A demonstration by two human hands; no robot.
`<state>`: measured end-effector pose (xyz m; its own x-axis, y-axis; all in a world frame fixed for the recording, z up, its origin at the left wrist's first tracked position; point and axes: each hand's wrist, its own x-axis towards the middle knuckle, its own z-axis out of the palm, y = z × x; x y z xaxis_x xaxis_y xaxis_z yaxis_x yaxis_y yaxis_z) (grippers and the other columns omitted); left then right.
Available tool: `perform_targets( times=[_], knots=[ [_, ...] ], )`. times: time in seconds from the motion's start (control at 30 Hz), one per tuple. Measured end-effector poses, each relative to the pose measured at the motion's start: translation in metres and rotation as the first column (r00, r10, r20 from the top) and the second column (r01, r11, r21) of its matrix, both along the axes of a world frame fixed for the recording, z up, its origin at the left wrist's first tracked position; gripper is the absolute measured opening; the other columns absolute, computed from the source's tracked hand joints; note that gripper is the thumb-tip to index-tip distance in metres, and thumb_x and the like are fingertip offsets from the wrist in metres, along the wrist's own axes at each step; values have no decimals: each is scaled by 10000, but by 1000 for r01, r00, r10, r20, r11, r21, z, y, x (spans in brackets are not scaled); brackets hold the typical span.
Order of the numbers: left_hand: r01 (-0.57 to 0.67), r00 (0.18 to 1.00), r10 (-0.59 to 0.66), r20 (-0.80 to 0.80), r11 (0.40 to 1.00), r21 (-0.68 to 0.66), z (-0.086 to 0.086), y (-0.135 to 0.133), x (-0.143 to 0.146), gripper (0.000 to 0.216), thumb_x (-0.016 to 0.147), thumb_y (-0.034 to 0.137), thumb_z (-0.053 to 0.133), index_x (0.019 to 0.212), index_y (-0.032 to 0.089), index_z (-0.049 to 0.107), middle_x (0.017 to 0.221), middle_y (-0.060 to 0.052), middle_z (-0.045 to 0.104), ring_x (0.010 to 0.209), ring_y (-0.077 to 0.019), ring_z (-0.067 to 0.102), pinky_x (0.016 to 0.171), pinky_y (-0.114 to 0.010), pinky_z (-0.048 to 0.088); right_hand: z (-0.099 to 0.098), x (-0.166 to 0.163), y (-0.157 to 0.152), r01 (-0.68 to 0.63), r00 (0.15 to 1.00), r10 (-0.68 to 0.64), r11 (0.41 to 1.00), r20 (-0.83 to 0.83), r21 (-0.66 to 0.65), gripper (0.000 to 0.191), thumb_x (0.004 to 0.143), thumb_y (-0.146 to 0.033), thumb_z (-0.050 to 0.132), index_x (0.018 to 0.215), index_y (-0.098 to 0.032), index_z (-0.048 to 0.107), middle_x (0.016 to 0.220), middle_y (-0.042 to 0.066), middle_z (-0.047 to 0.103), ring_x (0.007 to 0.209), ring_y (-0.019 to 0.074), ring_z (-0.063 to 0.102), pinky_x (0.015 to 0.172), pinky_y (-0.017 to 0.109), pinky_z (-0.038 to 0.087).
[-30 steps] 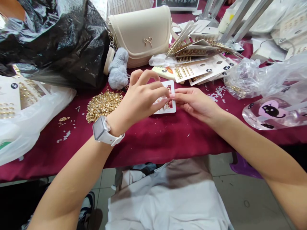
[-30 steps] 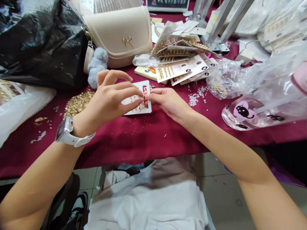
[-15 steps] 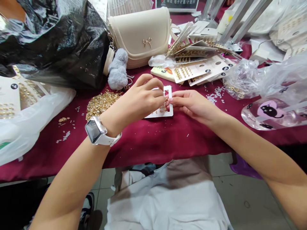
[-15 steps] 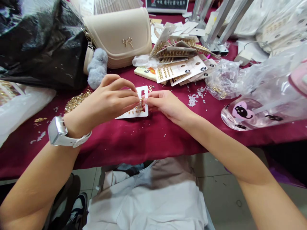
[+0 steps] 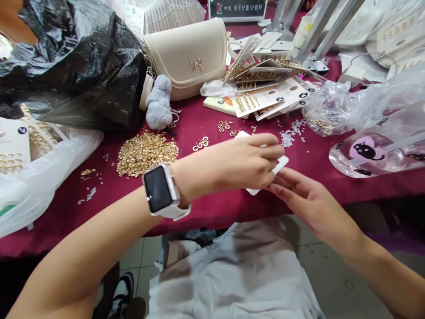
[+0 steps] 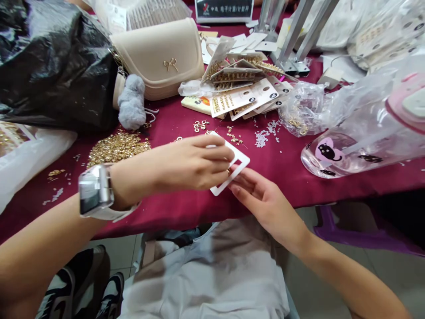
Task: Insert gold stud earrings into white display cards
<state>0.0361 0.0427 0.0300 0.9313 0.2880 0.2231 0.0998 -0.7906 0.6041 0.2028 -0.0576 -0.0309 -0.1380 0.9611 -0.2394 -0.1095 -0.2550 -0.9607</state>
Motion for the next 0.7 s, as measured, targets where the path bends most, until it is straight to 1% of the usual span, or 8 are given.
perform_targets(
  times=[0.1,0.2,0.3,0.33,0.4,0.5,0.63,0.7],
  knots=[
    [135,990,-132,-42,988,81,-16,1,7,427,692,-30,505,395,219,326,626,-40,622,892,-180,609,1028,-326,439,-1,16,-11,-89,994,96,986,46,-138,440,770,-429,709,1190,-328,624,1237,26,661,1111,176,635,999,314,500],
    [159,986,-152,-74,982,105,-21,3,8,464,674,-52,504,380,220,270,620,-36,623,861,-180,603,997,-309,464,5,33,-12,-103,930,144,985,339,-137,653,765,-537,668,1349,-299,499,1025,58,732,874,197,697,777,328,576],
    [226,962,-165,-217,928,297,-18,4,6,449,733,-42,468,400,231,340,702,-51,670,898,-199,612,1025,-339,454,8,44,0,-127,651,-32,980,759,151,504,843,-492,581,1302,-288,529,764,23,693,657,174,628,586,300,513],
    [251,953,-158,-260,891,378,-17,4,4,427,764,-32,452,431,231,411,741,-56,686,911,-202,616,1032,-347,450,7,45,6,-202,553,-135,935,822,290,384,858,-445,572,1201,-274,594,759,24,674,644,168,605,586,302,498],
    [253,953,-123,-276,823,508,-17,4,0,370,826,-8,433,567,215,574,816,-55,707,934,-189,620,1032,-341,450,4,45,22,-426,471,-297,748,830,509,210,884,-354,553,1036,-245,648,883,46,681,795,190,611,739,338,503],
    [153,981,-26,-193,718,679,-20,3,-11,292,918,69,424,793,177,665,992,-41,707,999,-161,607,996,-321,454,1,42,43,-666,438,-289,532,851,523,146,917,-241,510,983,-200,634,926,58,678,895,191,593,810,325,481],
    [-37,996,90,-12,527,849,-26,3,-28,223,967,162,419,913,180,635,1082,-12,672,990,-155,596,863,-314,450,6,38,60,-768,400,-174,471,900,433,194,944,-221,459,1058,-159,602,889,52,677,816,177,589,742,308,471],
    [-159,985,135,105,494,855,-30,1,-32,182,965,240,458,899,182,617,1010,-8,676,913,-148,599,794,-302,438,9,37,66,-790,385,-150,455,910,410,203,950,-239,448,1044,-162,611,862,44,675,784,178,582,723,312,462]
  ],
)
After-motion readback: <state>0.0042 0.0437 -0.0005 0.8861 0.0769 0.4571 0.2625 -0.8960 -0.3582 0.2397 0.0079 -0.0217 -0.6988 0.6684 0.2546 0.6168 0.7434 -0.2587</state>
